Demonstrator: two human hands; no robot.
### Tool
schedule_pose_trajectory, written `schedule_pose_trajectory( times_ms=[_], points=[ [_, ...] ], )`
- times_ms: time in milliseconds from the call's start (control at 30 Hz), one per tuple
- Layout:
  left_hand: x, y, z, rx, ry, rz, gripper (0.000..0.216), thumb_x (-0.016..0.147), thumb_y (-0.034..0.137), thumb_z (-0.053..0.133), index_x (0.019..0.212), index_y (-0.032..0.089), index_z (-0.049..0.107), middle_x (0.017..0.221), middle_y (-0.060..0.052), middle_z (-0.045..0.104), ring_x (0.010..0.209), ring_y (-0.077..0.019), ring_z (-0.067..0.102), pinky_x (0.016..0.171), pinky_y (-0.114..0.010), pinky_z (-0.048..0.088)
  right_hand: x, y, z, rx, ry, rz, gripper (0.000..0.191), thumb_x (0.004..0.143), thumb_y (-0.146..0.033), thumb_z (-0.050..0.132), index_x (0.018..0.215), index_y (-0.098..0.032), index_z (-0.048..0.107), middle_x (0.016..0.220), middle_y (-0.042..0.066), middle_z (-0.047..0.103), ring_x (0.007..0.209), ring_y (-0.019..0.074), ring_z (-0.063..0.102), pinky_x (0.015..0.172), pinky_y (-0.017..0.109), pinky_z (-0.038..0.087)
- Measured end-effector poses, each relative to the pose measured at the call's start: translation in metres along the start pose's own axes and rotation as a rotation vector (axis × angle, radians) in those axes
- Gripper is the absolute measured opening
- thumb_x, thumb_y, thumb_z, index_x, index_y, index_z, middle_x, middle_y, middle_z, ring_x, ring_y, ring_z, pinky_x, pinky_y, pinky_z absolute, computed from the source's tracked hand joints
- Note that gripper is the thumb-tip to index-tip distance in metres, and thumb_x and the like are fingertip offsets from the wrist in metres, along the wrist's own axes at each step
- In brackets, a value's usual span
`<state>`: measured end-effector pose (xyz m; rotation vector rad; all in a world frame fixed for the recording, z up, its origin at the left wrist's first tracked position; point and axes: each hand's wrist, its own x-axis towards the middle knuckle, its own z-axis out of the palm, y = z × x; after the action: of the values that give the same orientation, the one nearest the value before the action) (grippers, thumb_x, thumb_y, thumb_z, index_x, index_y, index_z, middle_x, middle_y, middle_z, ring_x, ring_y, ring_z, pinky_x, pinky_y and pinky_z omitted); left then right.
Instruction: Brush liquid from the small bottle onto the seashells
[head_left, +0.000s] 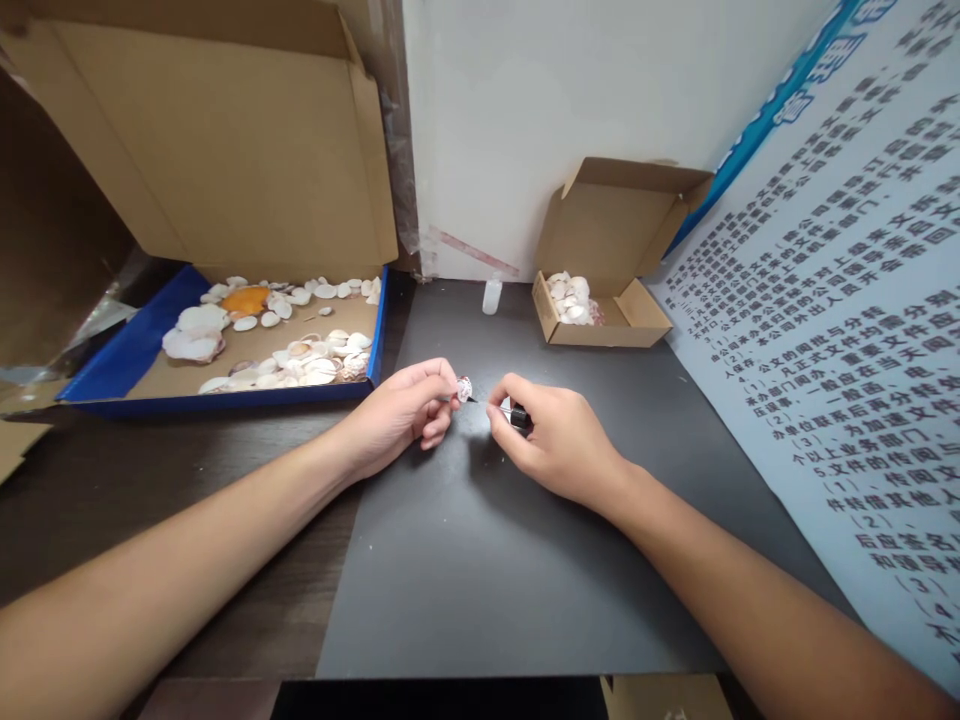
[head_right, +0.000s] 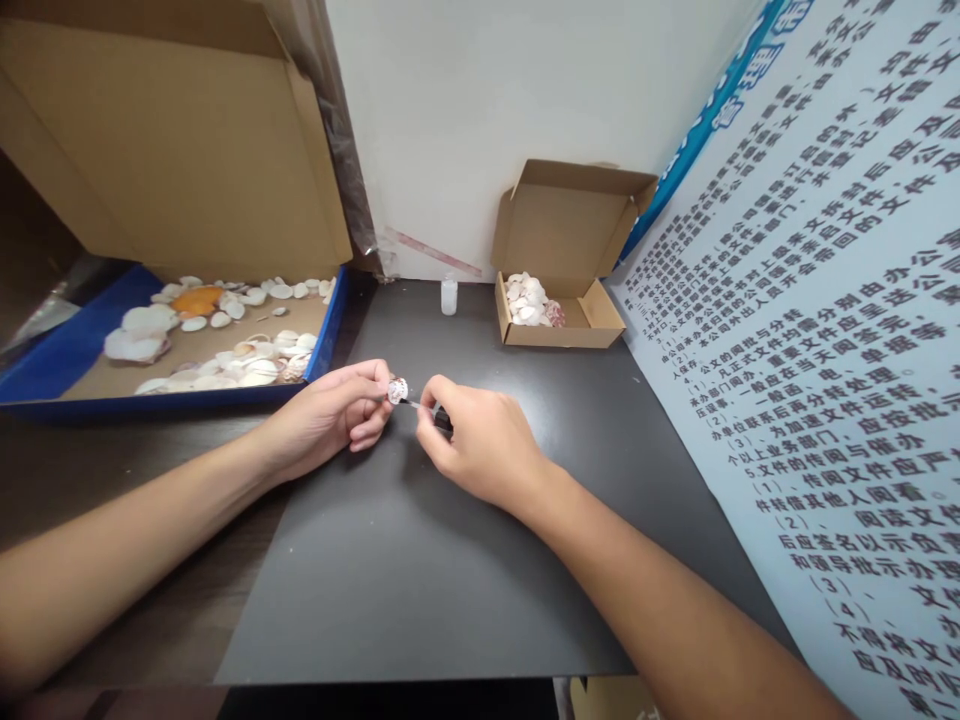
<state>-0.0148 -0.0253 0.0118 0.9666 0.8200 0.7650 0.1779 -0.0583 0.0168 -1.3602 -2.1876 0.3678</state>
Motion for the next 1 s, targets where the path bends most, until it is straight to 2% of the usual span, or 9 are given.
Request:
schedule_pose_trajectory(
  times_ms=[200,333,400,500,567,667,733,867,1000],
  points=[
    [0.0009,0.0000,0.0024,0.035,0.023,0.015,0.014,0.082,0.019,0.058,0.072,0.018,0.049,0.061,0.005,0.050,0.042,-0.0044,0.037,0.038,-0.016,0.030,-0.0003,-0.0025,-0.0022,0.082,0.126,-0.052,0.008,0.084,-0.024,0.055,0.077,-0.020,0.058,0.060,-0.005,0.053,0.050,0.0083,0.043,0.054,0.021,0.033],
    [0.0005,0.0000,0.0026,0.028,0.017,0.014,0.014,0.081,0.020,0.060,0.072,0.018,0.049,0.062,0.005,0.049,0.042,-0.0045,0.037,0.039,-0.016,0.030,0.0010,-0.0015,-0.0010,0.017,0.079,0.011,0.007,0.082,-0.022,0.054,0.076,-0.021,0.058,0.059,-0.005,0.054,0.049,0.0087,0.042,0.053,0.022,0.031],
    [0.0003,-0.0003,0.0019,0.020,0.017,0.011,0.015,0.080,0.020,0.060,0.072,0.018,0.048,0.063,0.004,0.050,0.043,-0.0044,0.037,0.039,-0.016,0.030,0.0012,-0.0012,-0.0013,0.021,0.136,0.028,0.008,0.079,-0.021,0.055,0.072,-0.021,0.056,0.056,-0.005,0.051,0.049,0.0090,0.040,0.053,0.022,0.031],
    [0.0002,-0.0003,0.0011,0.021,0.006,0.012,0.015,0.080,0.020,0.060,0.071,0.019,0.047,0.061,0.005,0.048,0.043,-0.0050,0.036,0.040,-0.016,0.030,0.0012,-0.0007,-0.0016,0.089,0.208,-0.048,0.008,0.082,-0.022,0.054,0.075,-0.020,0.056,0.061,-0.004,0.053,0.052,0.0091,0.043,0.055,0.022,0.034],
    [0.0001,0.0002,0.0013,0.039,-0.005,0.007,0.014,0.082,0.019,0.059,0.073,0.019,0.048,0.058,0.005,0.045,0.044,-0.0057,0.036,0.040,-0.016,0.031,0.0016,0.0003,-0.0007,0.075,0.127,-0.057,0.008,0.085,-0.023,0.054,0.079,-0.020,0.059,0.063,-0.004,0.055,0.054,0.0092,0.045,0.056,0.022,0.033],
    [-0.0002,0.0014,0.0021,0.069,-0.001,-0.009,0.013,0.083,0.019,0.058,0.074,0.019,0.048,0.054,0.006,0.039,0.045,-0.0062,0.033,0.041,-0.016,0.031,0.0027,0.0016,0.0005,-0.003,0.001,0.041,0.007,0.081,-0.021,0.057,0.075,-0.020,0.058,0.059,-0.005,0.055,0.052,0.0095,0.044,0.055,0.023,0.030],
    [-0.0004,0.0021,0.0026,0.066,-0.007,-0.020,0.012,0.083,0.019,0.056,0.074,0.019,0.048,0.055,0.006,0.038,0.045,-0.0060,0.032,0.041,-0.016,0.030,0.0030,0.0013,-0.0004,0.009,0.027,0.062,0.008,0.080,-0.021,0.058,0.072,-0.020,0.056,0.059,-0.005,0.054,0.052,0.0093,0.043,0.055,0.023,0.029],
    [-0.0007,0.0029,0.0028,0.050,-0.036,-0.042,0.013,0.082,0.018,0.053,0.071,0.018,0.047,0.058,0.006,0.036,0.046,-0.0056,0.030,0.042,-0.016,0.030,0.0019,-0.0011,-0.0032,0.123,0.119,-0.057,0.009,0.086,-0.023,0.053,0.079,-0.019,0.057,0.067,-0.003,0.057,0.057,0.0087,0.046,0.057,0.021,0.033],
    [-0.0006,0.0029,0.0020,0.041,-0.043,-0.040,0.012,0.081,0.018,0.052,0.070,0.017,0.046,0.058,0.006,0.034,0.046,-0.0062,0.029,0.042,-0.017,0.030,0.0003,-0.0017,-0.0026,0.054,-0.032,-0.050,0.006,0.079,-0.019,0.058,0.074,-0.019,0.056,0.060,-0.006,0.053,0.052,0.0079,0.042,0.055,0.022,0.030]
  ],
)
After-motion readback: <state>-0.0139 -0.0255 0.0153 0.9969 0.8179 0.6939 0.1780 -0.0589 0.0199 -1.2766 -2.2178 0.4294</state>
